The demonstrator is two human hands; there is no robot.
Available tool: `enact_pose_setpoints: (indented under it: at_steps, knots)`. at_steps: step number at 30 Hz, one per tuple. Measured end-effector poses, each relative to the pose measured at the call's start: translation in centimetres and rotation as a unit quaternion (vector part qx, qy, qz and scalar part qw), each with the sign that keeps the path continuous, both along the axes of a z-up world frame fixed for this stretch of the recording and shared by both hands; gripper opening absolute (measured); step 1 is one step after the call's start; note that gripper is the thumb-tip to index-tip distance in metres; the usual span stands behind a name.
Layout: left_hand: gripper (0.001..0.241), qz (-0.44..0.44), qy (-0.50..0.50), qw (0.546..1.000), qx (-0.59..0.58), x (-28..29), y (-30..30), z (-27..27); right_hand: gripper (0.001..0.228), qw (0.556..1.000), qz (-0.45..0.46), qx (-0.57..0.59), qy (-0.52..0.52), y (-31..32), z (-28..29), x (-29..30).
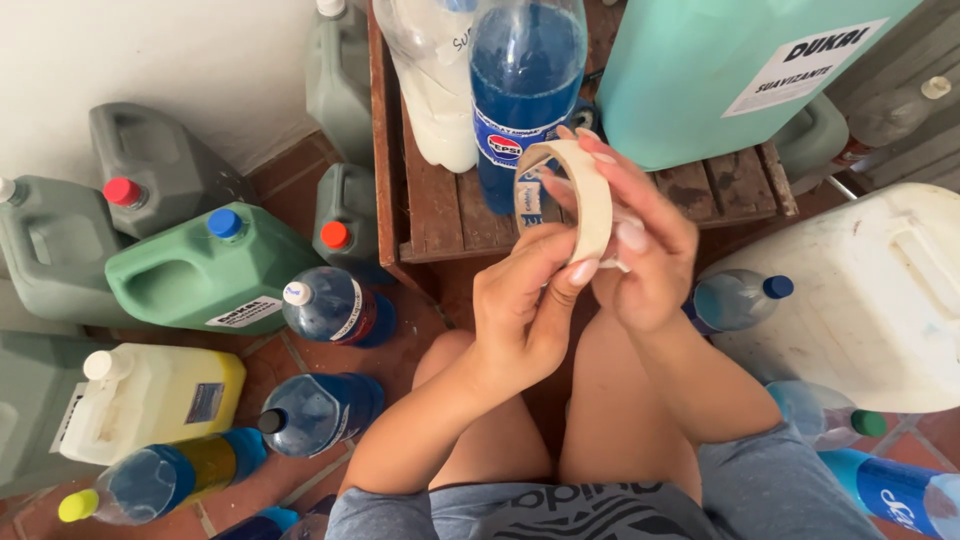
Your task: Applying adhesive tape to plastic bottles and writing labels on them using a marker.
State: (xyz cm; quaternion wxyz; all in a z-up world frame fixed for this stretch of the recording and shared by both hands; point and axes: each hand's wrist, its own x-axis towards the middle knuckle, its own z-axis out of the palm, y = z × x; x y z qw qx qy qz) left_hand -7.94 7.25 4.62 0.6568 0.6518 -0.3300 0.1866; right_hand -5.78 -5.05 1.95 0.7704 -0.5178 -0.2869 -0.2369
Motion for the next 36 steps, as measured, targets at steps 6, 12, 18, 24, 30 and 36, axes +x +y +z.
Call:
enact_pose_setpoints:
  at_steps: [6, 12, 18, 24, 30, 36]
  knots:
    - [0.023, -0.05, 0.064, 0.996, -0.029, -0.4, 0.5, 0.5, 0.037, 0.998, -0.017, -0.053, -0.016, -0.6, 1.0, 0.0]
    - [0.021, -0.075, 0.086, 0.992, -0.045, -0.6, 0.4, 0.6, 0.034, 0.999, -0.009, -0.041, 0.018, -0.9, 1.2, -0.4]
    - [0.023, -0.084, 0.085, 0.992, -0.032, -0.5, 0.3, 0.8, 0.034, 0.999, 0.046, -0.002, 0.018, -1.4, 1.1, -0.3]
    - [0.023, -0.086, 0.07, 0.994, -0.02, -0.6, 0.1, 1.3, 0.034, 0.998, 0.051, 0.006, 0.024, -1.7, 1.1, -0.5]
    - [0.024, -0.081, 0.063, 0.995, -0.011, -0.4, 0.1, 1.2, 0.035, 0.998, 0.064, 0.003, 0.013, -2.0, 1.0, -0.3]
    - [0.023, -0.091, 0.071, 0.993, -0.016, -0.3, 0.1, 1.4, 0.034, 0.998, 0.066, 0.008, 0.02, -2.0, 0.8, -0.2]
